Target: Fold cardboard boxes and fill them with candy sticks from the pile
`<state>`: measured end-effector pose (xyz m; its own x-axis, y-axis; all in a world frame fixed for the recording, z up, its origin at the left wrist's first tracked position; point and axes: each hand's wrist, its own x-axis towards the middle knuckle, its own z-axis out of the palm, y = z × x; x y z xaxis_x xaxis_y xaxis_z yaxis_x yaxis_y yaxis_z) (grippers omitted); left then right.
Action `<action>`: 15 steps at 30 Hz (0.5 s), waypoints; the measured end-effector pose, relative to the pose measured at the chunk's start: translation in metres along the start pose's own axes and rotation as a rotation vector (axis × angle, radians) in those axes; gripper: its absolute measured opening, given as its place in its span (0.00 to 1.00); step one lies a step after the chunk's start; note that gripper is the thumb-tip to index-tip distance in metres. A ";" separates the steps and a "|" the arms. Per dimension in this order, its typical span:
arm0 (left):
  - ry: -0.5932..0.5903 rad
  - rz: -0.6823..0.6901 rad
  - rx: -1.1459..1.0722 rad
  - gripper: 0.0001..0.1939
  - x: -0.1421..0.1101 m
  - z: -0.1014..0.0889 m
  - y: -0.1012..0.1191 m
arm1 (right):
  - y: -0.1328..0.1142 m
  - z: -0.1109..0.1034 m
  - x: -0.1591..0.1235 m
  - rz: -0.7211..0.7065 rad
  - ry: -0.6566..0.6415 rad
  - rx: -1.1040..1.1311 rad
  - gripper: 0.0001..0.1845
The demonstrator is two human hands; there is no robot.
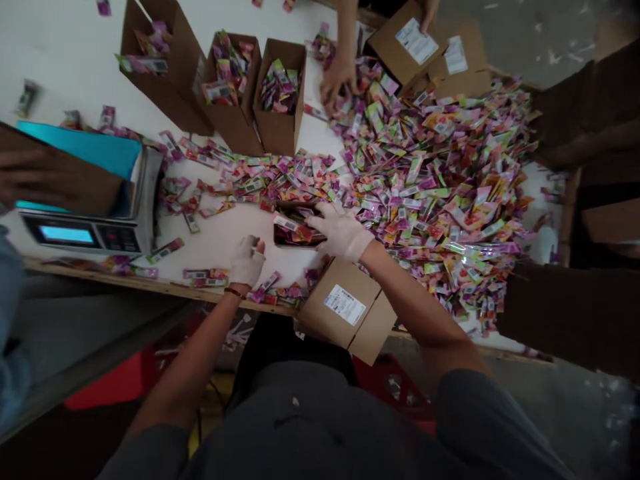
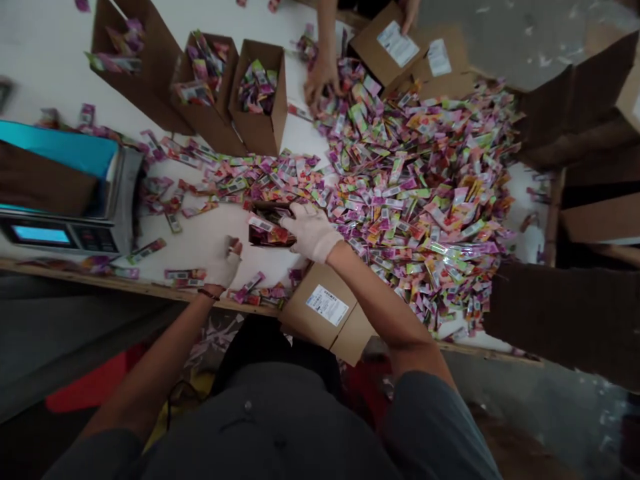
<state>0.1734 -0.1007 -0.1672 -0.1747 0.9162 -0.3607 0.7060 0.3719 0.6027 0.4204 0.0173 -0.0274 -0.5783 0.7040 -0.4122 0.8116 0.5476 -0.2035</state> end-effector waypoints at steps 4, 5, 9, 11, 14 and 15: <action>-0.315 -0.067 0.395 0.30 -0.061 0.017 -0.010 | 0.002 0.018 0.005 0.001 -0.167 -0.046 0.22; -0.404 -0.053 0.481 0.31 -0.071 0.024 -0.011 | 0.002 0.024 0.015 0.007 -0.235 -0.058 0.23; -0.608 0.059 0.607 0.24 -0.086 0.039 -0.016 | 0.009 0.038 0.046 -0.011 -0.327 -0.042 0.21; -0.610 0.095 0.556 0.18 -0.083 0.032 -0.016 | 0.023 0.036 0.040 -0.063 -0.218 0.076 0.20; -0.513 0.255 0.372 0.15 -0.072 0.001 0.005 | 0.053 0.034 0.000 -0.073 0.116 0.360 0.21; -0.448 0.353 0.313 0.15 -0.066 -0.012 0.019 | 0.063 0.036 -0.019 -0.042 0.224 0.448 0.21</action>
<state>0.1899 -0.1529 -0.1234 0.3601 0.7992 -0.4813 0.8469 -0.0636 0.5279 0.4856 0.0223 -0.0641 -0.5746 0.7925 -0.2043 0.7144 0.3639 -0.5976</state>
